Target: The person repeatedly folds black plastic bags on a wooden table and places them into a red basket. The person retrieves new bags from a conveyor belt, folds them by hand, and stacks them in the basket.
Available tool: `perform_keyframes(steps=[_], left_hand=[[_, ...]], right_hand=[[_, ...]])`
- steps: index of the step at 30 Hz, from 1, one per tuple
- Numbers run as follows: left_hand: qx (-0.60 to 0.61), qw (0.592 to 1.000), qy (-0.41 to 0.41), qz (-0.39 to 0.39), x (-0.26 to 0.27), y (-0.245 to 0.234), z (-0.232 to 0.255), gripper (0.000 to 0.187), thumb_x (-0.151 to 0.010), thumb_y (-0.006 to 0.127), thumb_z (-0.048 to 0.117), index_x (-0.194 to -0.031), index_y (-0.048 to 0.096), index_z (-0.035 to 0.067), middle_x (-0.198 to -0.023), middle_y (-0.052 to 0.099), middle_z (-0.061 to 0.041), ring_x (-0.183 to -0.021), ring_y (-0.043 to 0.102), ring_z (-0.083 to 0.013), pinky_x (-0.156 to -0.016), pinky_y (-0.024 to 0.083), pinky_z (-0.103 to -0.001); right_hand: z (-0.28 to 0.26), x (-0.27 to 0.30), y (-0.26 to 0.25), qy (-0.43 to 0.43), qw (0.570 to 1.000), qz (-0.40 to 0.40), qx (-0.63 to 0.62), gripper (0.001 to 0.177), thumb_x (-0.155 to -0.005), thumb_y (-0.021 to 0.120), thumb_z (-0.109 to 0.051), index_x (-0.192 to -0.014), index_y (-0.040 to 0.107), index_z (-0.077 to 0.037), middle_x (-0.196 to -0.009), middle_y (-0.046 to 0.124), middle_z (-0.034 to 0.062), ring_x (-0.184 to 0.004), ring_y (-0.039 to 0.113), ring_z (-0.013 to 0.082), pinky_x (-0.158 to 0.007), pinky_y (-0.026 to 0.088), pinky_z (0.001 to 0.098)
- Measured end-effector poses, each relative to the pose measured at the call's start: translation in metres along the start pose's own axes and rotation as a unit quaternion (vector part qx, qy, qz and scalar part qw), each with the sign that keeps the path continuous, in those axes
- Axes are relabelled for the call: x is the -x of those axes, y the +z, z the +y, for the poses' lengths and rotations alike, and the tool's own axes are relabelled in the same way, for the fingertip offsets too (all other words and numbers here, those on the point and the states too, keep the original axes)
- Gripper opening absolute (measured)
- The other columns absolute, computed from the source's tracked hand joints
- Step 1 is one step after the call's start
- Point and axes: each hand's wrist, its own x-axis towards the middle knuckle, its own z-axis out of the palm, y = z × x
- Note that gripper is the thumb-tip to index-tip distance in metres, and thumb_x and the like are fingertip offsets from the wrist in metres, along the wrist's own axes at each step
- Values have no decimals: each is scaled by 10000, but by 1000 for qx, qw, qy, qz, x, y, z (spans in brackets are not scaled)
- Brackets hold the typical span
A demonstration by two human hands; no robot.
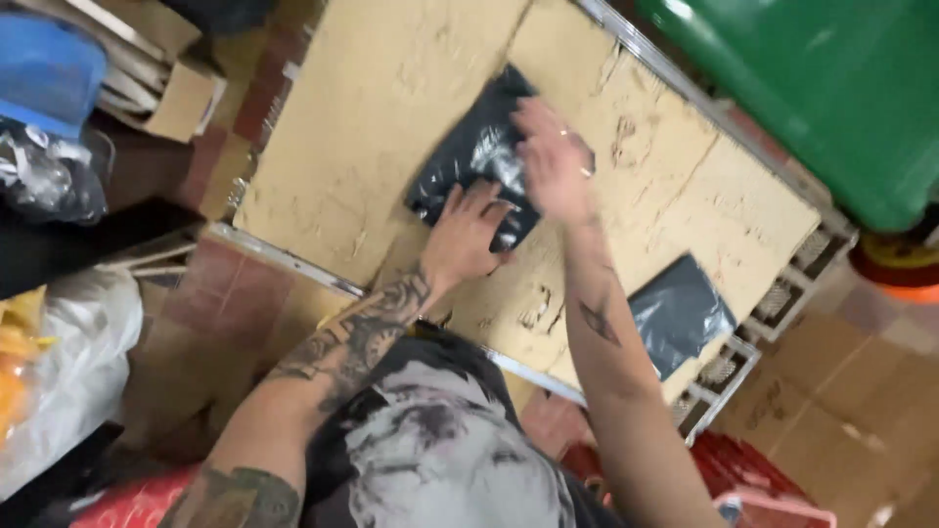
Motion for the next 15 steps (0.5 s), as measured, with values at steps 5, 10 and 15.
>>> perform_keyframes(steps=[5,10,15], left_hand=[[-177,965,-67,180,4,-22,-34,890,-793,772,588,-1483,537,77,-1577,450,-195,-1461,387,-400,-1159,280,-657],[-63,974,-124,178,4,-36,-43,783,-903,699,534,-1489,497,55,-1533,471,-207,-1442,419,-377,-1181,309,-560],[285,938,-160,119,-9,-17,-31,373,-973,651,163,-1345,653,190,-1143,702,-98,-1148,670,-313,-965,522,-415]], right_hand=[[-78,-31,29,-29,847,-281,451,746,-997,683,-384,-1628,314,-238,-1666,247,141,-1530,247,362,-1141,330,696],[23,-75,19,59,892,-280,349,620,-771,867,-483,-1299,651,-239,-1184,677,20,-1160,660,277,-934,535,500],[-91,-55,-146,-17,930,-301,210,458,-762,930,-327,-1075,667,-118,-936,669,100,-967,685,356,-820,500,455]])
